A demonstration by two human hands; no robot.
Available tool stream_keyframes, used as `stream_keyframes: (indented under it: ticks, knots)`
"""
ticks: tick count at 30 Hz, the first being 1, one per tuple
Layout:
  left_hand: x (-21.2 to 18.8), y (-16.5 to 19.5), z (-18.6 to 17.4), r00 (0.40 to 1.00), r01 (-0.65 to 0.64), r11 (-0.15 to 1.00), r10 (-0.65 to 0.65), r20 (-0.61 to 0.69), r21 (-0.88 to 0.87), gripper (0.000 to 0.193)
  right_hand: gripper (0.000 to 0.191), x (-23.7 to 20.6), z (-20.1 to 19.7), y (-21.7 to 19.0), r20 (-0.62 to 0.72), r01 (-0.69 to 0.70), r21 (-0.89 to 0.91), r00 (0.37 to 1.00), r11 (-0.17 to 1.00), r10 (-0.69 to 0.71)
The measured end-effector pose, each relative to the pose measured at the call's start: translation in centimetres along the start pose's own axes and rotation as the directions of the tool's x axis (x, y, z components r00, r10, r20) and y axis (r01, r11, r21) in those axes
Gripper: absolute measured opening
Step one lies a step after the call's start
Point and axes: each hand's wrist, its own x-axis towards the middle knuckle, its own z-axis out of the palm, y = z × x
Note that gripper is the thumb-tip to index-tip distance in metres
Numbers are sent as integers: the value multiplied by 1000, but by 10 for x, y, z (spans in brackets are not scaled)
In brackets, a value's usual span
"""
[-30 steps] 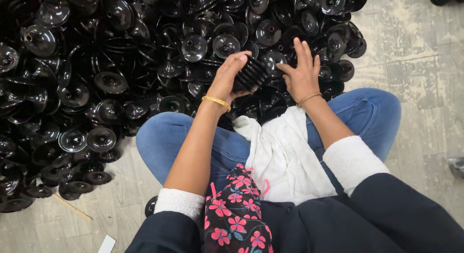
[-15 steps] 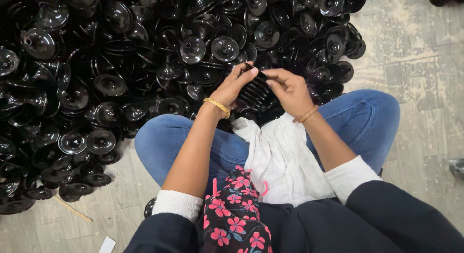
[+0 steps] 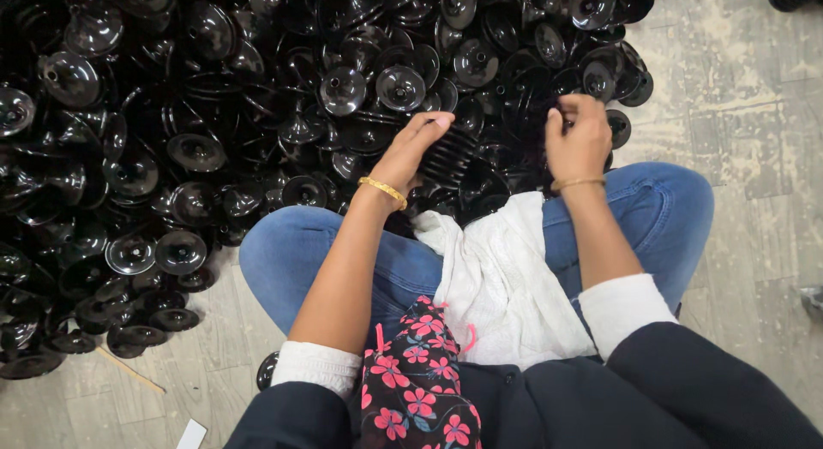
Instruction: The person sits on the floor among large piles of black plastic horn-shaped parts and stacks them one by one into tall stacks, placing each completed stack onto the pile beside them. They repeatedly pick up loose parts, align them into a stack in their hands, and set the stack down with the others.
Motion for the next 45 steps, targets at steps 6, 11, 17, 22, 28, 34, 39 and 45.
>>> stream_keyframes:
  ticks: [6, 11, 17, 22, 28, 34, 39, 45]
  knots:
    - [4, -2, -3, 994, -109, 993, 108, -34, -40, 46, 18, 7, 24, 74, 37, -132, -45, 990, 990, 134]
    - [2, -1, -1, 996, -67, 997, 68, -63, 28, 48, 15, 6, 12, 65, -110, -184, -113, 979, 976, 172]
    - [-3, 6, 6, 997, 62, 985, -55, -45, 163, 55, 20, -11, -15, 12, 59, -151, 360, 989, 921, 139]
    - [0, 0, 7, 996, 86, 978, -91, 17, 188, 61, 20, -25, -11, -36, 217, -132, 608, 976, 783, -4]
    - [9, -13, 0, 981, -27, 997, 40, 190, -70, 54, 28, -25, -25, -78, 529, -174, 576, 824, 799, -202]
    - [14, -12, -3, 980, -182, 982, 186, 71, -57, 46, 36, -24, -38, -79, 509, -178, 663, 819, 727, -264]
    - [14, -7, -8, 975, -210, 966, 195, -111, -151, 42, 23, -44, 9, -68, 385, 92, -72, 921, 993, -57]
    - [10, -10, -3, 953, -303, 944, 297, 64, 127, 46, 18, -12, -7, -51, 369, -243, 348, 923, 905, 106]
